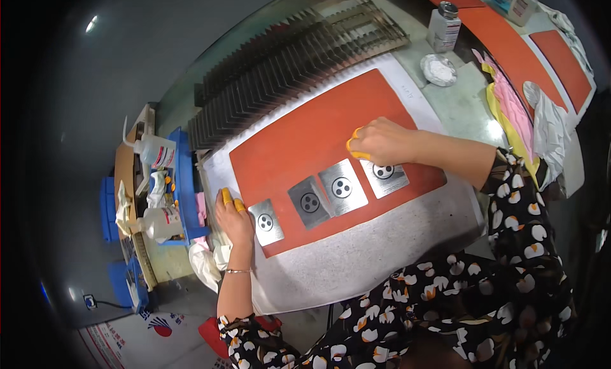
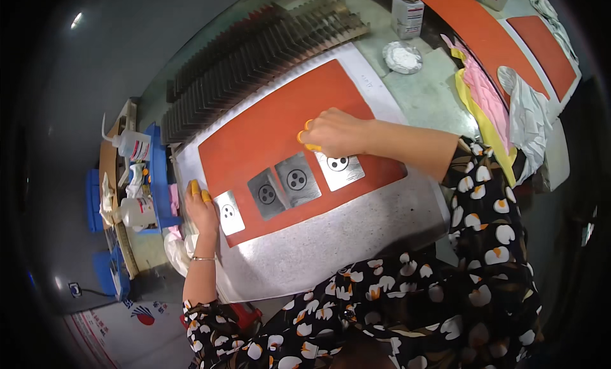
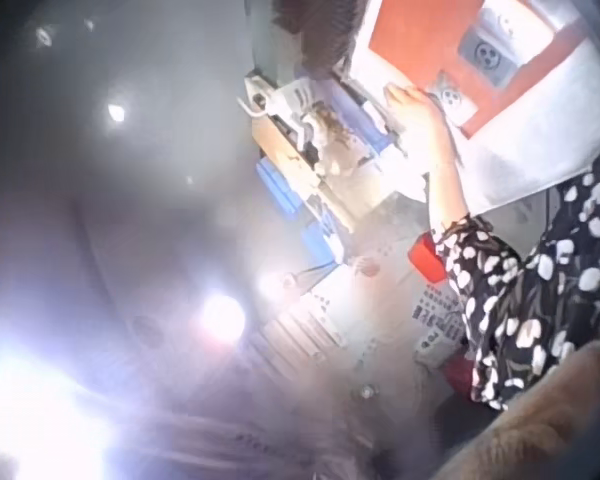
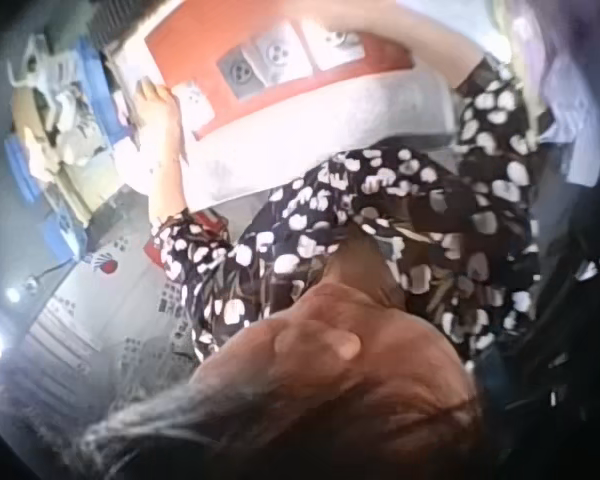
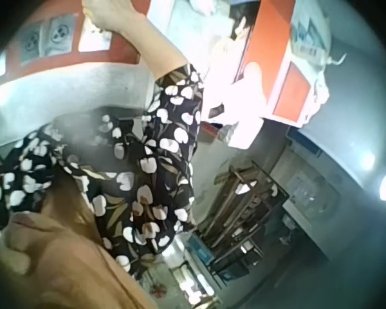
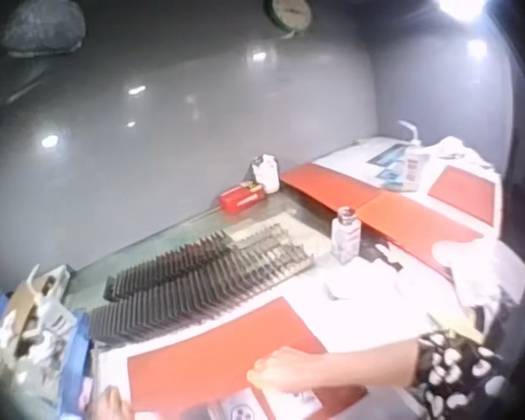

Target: The person cleans several small, square metal plates with circular cutouts using a white cloth. They wipe each plate individually, occasionally dipping the cloth into a small container of white powder. The person handles the plates one by one, wiping them thoroughly before placing them back on the red mat.

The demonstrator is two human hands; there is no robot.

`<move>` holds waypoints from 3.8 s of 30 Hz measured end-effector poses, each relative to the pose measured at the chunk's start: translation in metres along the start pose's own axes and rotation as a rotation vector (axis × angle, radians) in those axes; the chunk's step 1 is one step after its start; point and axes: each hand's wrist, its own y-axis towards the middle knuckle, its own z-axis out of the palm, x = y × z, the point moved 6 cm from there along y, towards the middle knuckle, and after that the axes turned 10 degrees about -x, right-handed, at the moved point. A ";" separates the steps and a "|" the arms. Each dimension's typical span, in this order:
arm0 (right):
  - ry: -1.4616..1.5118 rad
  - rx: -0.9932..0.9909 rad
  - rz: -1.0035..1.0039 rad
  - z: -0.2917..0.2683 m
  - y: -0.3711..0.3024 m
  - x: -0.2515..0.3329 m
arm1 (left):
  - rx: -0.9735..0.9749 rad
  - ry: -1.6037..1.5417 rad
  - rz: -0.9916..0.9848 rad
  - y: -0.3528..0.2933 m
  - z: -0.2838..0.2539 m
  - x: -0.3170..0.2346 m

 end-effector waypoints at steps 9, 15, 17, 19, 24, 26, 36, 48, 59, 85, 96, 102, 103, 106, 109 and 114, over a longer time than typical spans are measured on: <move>0.078 -0.025 -0.106 0.016 0.023 0.041 | -0.040 0.004 -0.027 -0.003 -0.004 0.003; 0.065 -0.039 -0.127 0.026 0.034 0.046 | -0.035 -0.053 -0.046 -0.003 -0.004 0.001; 0.016 0.021 -0.050 0.007 0.013 0.026 | -0.055 -0.043 -0.028 -0.004 -0.007 0.003; -0.018 0.077 -0.028 -0.003 0.005 0.013 | -0.049 -0.031 -0.005 -0.001 -0.004 -0.002; 0.015 -0.049 -0.001 -0.014 0.008 0.014 | -0.040 -0.053 -0.033 -0.001 -0.006 -0.003; 0.053 -0.036 0.038 -0.012 0.008 0.010 | -0.046 -0.051 -0.034 -0.001 -0.004 -0.002; 0.118 -0.074 -0.042 0.013 0.008 0.021 | -0.060 -0.043 -0.017 -0.003 -0.001 0.002; 0.083 0.039 -0.063 0.006 0.000 0.034 | -0.073 -0.017 0.007 -0.001 -0.001 -0.002; 0.080 -0.067 -0.036 -0.016 -0.015 0.072 | -0.034 -0.043 -0.082 -0.005 -0.002 0.004; 0.055 0.059 -0.037 0.088 0.060 0.178 | -0.080 -0.057 0.026 -0.008 -0.008 -0.005; 0.059 0.007 -0.051 0.089 0.063 0.188 | -0.040 -0.098 -0.009 -0.008 -0.003 -0.002; -0.006 -0.070 0.005 0.032 0.038 0.144 | -0.099 -0.222 -0.078 -0.015 -0.013 0.012; -0.021 -0.054 0.043 0.027 0.037 0.135 | -0.130 -0.298 -0.010 -0.015 -0.028 0.003; 0.014 -0.065 0.069 0.031 0.042 0.117 | 0.016 -0.601 0.182 -0.037 -0.079 -0.039; 0.042 -0.063 0.022 0.066 0.073 0.128 | 0.152 -0.712 0.334 -0.081 -0.098 -0.069; 0.019 0.064 -0.009 0.083 0.093 0.140 | 0.138 -0.613 0.421 -0.104 -0.094 -0.078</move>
